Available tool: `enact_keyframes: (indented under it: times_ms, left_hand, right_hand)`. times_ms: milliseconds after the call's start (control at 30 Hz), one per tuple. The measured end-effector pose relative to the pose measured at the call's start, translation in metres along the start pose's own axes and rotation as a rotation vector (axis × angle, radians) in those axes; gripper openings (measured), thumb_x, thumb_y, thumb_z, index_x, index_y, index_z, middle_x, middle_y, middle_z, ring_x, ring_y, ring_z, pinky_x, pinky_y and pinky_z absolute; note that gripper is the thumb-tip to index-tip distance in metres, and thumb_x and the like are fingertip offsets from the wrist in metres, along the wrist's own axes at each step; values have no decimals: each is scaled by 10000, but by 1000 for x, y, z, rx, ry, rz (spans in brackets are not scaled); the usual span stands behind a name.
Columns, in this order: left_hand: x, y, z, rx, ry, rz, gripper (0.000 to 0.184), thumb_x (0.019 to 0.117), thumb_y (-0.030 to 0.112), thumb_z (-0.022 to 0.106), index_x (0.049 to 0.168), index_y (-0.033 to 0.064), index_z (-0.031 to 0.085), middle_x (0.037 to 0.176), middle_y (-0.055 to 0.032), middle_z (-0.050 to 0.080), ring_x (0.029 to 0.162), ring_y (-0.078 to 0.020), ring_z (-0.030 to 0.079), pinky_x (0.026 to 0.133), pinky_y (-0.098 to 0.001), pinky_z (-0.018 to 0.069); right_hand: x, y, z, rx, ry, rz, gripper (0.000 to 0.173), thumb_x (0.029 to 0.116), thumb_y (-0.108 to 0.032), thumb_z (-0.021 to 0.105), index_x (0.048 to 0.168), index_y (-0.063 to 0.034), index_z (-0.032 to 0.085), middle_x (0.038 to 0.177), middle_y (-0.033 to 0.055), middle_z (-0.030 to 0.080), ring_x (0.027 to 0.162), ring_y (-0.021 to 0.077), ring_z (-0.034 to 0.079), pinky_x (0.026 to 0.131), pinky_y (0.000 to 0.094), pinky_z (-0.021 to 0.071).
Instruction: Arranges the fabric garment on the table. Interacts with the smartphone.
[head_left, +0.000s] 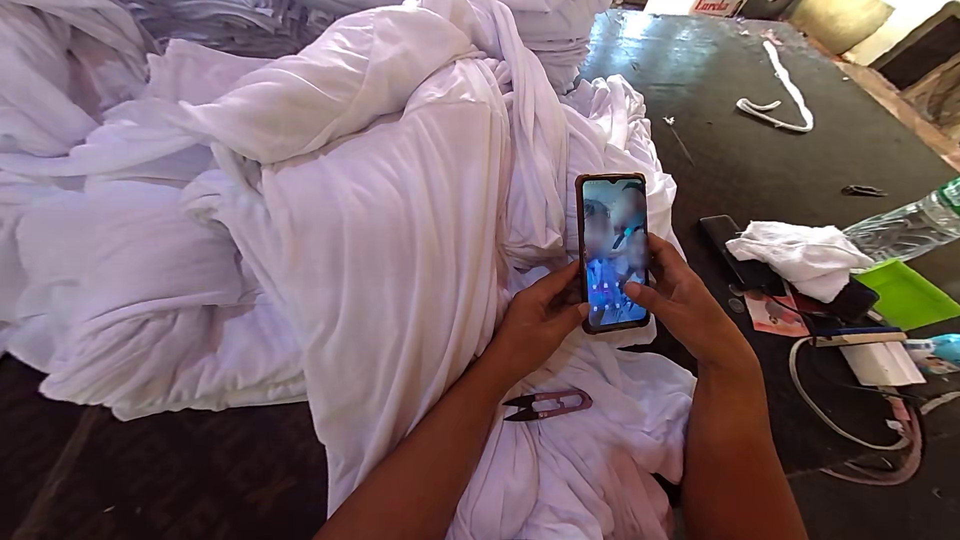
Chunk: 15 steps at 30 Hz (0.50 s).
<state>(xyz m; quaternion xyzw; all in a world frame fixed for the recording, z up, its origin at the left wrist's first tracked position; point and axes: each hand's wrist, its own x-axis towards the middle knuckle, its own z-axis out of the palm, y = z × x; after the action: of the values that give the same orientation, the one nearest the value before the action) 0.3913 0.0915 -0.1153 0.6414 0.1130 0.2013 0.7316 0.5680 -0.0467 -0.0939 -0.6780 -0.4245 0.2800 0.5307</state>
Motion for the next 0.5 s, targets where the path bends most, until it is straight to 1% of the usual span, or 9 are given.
enact_keyframes:
  times_ms: [133, 267, 400, 500]
  left_hand:
    - [0, 0, 0, -4, -3, -10, 530, 986, 1, 584, 1495, -36, 444, 1288, -146, 646, 1081, -86, 664, 981, -227, 527]
    - [0, 2, 0, -3, 5, -20, 525, 986, 1, 584, 1493, -31, 451, 1290, -141, 647, 1080, -83, 665, 976, -225, 528]
    - [0, 1, 0, 3, 1, -12, 523, 984, -2, 584, 1489, -32, 455, 1287, -138, 648, 1075, -83, 666, 973, -226, 531]
    - [1, -1, 0, 6, -5, -2, 532, 985, 3, 583, 1498, -27, 445, 1296, -141, 648, 1078, -89, 669, 973, -234, 534]
  right_hand:
    - [0, 0, 1, -5, 8, -10, 679, 946, -199, 665, 1526, -84, 332, 1340, 29, 568, 1180, 40, 606, 984, 224, 534]
    - [0, -1, 0, 0, 1, -2, 659, 957, -170, 641, 1531, -85, 328, 1356, 29, 562, 1199, 45, 596, 997, 222, 522]
    - [-1, 2, -5, 42, -76, -1, 843, 874, -175, 738, 1566, -113, 260, 1394, 39, 550, 1204, 91, 618, 987, 260, 553]
    - [0, 2, -5, 51, -85, 20, 958, 795, -183, 805, 1570, -122, 246, 1397, 47, 546, 1201, 109, 626, 982, 274, 563]
